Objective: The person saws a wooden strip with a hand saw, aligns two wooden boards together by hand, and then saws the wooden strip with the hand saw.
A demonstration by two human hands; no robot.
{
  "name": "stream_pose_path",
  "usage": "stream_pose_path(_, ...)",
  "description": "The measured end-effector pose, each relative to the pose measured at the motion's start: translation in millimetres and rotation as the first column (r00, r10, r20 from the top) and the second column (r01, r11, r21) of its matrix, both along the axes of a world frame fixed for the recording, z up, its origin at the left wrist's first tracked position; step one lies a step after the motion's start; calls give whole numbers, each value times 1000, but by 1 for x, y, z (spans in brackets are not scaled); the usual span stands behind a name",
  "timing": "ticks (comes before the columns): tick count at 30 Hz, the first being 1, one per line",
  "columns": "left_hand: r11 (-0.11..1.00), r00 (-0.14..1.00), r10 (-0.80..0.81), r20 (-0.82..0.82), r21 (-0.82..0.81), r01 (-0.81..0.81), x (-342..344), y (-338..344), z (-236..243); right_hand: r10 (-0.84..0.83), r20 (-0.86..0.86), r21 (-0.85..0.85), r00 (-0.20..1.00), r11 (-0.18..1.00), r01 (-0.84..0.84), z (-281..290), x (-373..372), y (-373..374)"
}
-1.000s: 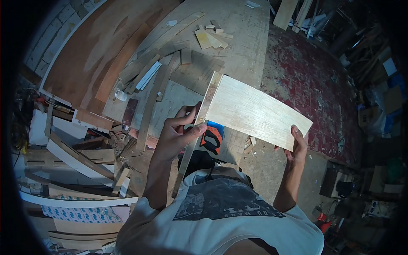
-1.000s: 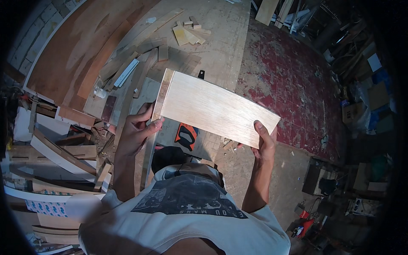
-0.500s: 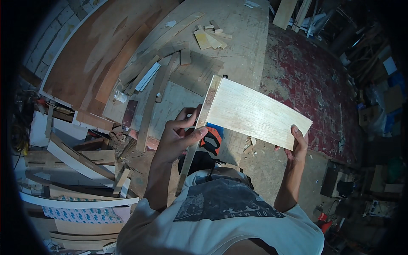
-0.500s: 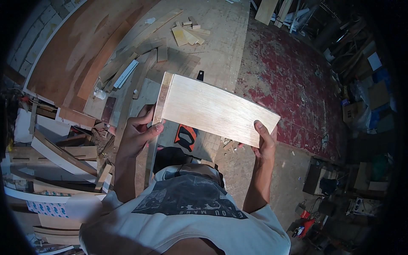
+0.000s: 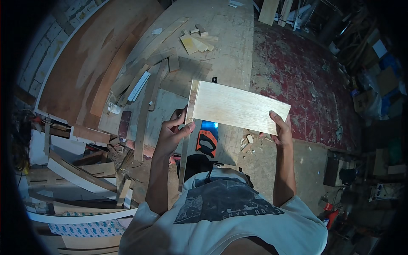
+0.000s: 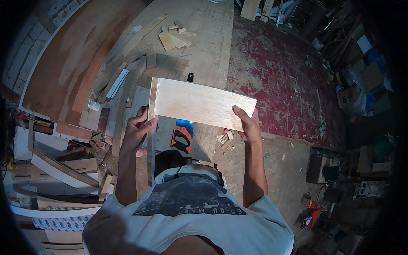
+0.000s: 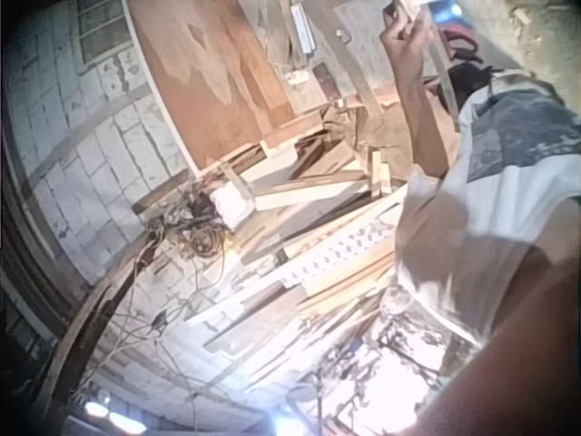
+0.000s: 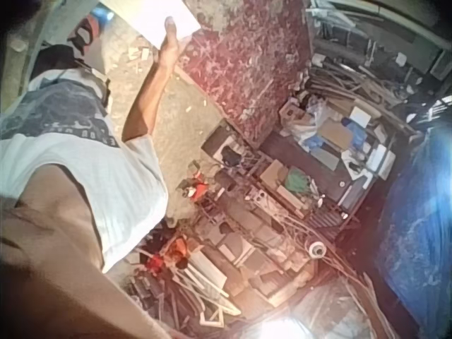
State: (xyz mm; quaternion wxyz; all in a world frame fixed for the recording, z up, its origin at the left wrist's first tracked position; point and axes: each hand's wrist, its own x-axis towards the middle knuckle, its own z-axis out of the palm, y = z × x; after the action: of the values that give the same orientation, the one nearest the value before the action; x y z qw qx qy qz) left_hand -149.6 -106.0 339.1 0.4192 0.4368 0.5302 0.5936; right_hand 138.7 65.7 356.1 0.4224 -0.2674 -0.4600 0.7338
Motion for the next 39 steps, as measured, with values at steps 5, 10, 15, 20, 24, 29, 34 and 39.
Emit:
stream_pose_path(5,997,996,70,54,-23,-69,4,1,-9,10,24,-18,1000,1000,-9,-16,4,3)
stream_pose_path(10,996,989,65,131,-69,-56,7,-2,-10,-14,21,8,1000,1000,14,-23,6,3)
stream_pose_path(15,997,985,63,159,-51,-55,9,-1,-8,-2,-6,5,1000,1000,2,-22,6,2)
stream_pose_path(20,996,992,39,116,-78,-30,4,-3,-13,-20,13,13,1000,1000,20,-15,3,-1)
stream_pose_path(24,997,993,25,116,-69,-17,4,-3,-10,-37,31,11,999,999,36,-11,2,-3)
stream_pose_path(29,998,993,34,111,-56,-27,4,-3,-13,-30,29,13,999,999,30,-10,0,-4)
stream_pose_path(34,998,991,61,119,-41,-56,5,-2,-16,6,-25,6,1000,1000,-5,-17,2,-1)
stream_pose_path(39,998,993,52,110,-41,-48,3,0,-20,16,25,-20,1000,1000,-15,-27,3,3)
